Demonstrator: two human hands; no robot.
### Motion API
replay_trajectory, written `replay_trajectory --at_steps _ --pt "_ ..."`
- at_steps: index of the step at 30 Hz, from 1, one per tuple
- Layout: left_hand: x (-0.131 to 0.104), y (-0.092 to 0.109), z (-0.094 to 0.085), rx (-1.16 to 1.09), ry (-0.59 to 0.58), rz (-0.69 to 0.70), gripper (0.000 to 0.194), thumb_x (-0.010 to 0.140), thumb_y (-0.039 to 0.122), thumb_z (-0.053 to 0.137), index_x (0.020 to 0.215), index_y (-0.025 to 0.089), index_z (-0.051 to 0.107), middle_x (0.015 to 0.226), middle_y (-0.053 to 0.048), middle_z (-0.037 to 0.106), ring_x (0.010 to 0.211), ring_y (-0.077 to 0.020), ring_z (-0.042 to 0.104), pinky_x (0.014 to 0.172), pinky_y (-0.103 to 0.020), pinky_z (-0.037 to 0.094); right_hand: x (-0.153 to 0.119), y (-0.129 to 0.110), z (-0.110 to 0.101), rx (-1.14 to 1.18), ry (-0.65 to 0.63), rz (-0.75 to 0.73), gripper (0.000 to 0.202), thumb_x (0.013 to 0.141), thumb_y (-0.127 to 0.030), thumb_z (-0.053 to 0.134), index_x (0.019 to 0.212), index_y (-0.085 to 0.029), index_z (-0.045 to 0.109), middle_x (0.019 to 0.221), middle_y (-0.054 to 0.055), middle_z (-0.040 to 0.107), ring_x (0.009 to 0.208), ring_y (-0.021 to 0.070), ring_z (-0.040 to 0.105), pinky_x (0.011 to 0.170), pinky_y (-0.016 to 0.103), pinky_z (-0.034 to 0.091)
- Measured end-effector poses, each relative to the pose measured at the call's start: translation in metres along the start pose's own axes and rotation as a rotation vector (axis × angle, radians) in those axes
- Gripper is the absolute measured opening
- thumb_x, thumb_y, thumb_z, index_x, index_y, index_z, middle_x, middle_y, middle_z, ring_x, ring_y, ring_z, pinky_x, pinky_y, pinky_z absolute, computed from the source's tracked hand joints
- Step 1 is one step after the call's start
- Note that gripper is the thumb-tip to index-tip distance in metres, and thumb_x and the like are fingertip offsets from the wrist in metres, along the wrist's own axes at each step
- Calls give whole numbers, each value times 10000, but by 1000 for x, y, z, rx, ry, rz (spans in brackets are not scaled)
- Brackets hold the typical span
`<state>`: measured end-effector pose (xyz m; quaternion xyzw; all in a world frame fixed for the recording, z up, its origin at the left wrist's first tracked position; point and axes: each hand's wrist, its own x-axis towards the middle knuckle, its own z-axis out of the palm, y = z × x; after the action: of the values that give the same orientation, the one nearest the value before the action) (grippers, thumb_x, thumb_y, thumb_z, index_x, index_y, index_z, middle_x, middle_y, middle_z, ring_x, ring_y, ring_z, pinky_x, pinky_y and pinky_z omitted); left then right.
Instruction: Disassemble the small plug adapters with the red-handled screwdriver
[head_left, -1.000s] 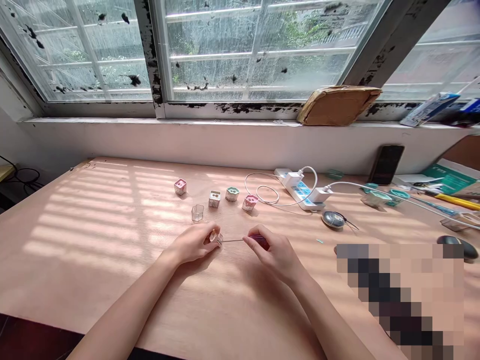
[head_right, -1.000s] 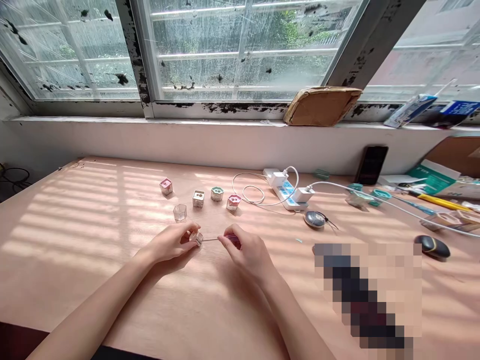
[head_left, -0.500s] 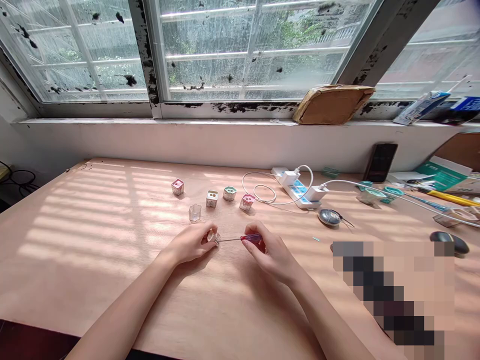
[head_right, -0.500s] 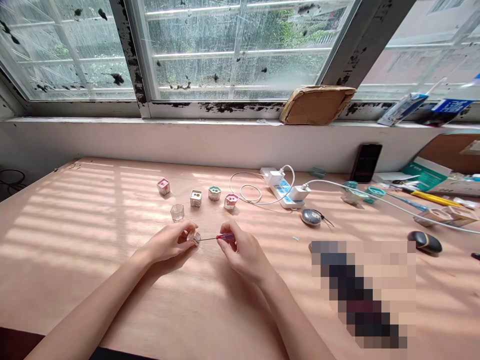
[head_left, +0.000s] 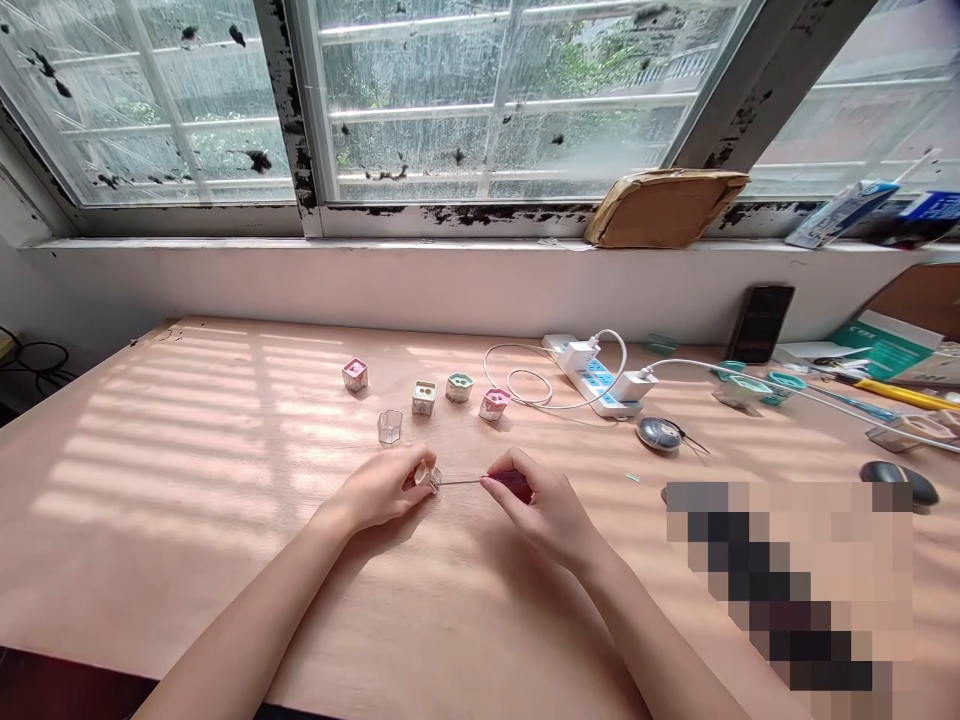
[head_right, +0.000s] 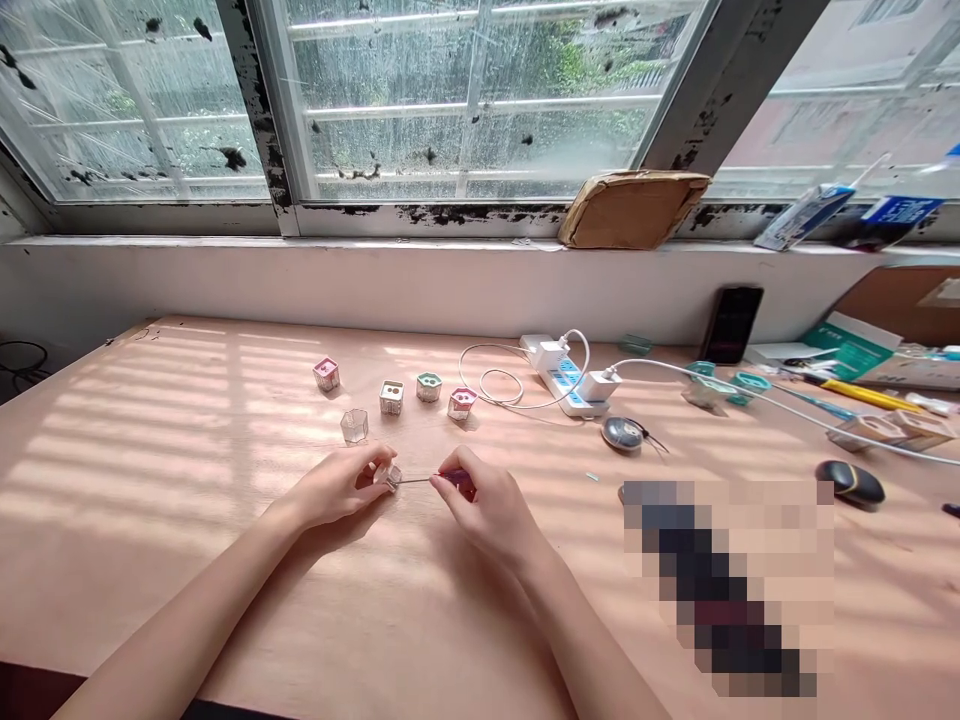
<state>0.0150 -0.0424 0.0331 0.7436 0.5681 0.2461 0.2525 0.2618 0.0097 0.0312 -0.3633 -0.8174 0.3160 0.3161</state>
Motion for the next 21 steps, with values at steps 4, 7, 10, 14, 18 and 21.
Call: replay_trajectory --at_steps 4,7,10,14,18,21 --pt "0 -1 0 57 -10 66 106 916 236 580 1012 245 623 937 -3 670 808 -171 622 711 -250 444 1 1 0 -67 31 19 305 952 -439 562 738 -230 500 617 -11 548 543 140 469 504 265 337" --pt "1 -1 0 83 -16 132 130 935 193 561 1028 245 636 1059 -25 694 920 -191 653 794 -268 475 1 -1 -2 -64 -13 10 220 962 -401 537 823 -233 502 656 -20 549 541 134 460 506 262 342" --pt "1 0 0 112 -15 171 141 944 170 551 1024 238 646 1156 -45 689 988 -205 663 834 -284 497 1 -3 -4 -35 -45 -1 127 957 -349 529 907 -238 492 696 -26 555 548 133 472 516 257 369" --pt "2 1 -1 144 -15 202 140 956 163 543 1014 229 652 1180 -59 685 1051 -220 663 867 -300 516 0 -1 0 -11 -17 -4 180 962 -375 535 853 -233 514 693 -9 580 580 143 516 531 257 388" --pt "2 2 -2 189 -26 218 169 968 155 511 967 223 666 1204 -67 675 1076 -228 661 881 -313 529 2 1 2 -76 46 12 325 946 -456 566 727 -229 486 610 -10 552 544 143 492 504 261 344" --pt "1 2 0 227 -7 236 194 962 144 500 932 223 675 1196 -69 672 1082 -227 657 872 -304 531 2 -2 0 -87 35 12 309 951 -458 555 755 -229 486 621 -17 549 541 137 483 506 256 351"
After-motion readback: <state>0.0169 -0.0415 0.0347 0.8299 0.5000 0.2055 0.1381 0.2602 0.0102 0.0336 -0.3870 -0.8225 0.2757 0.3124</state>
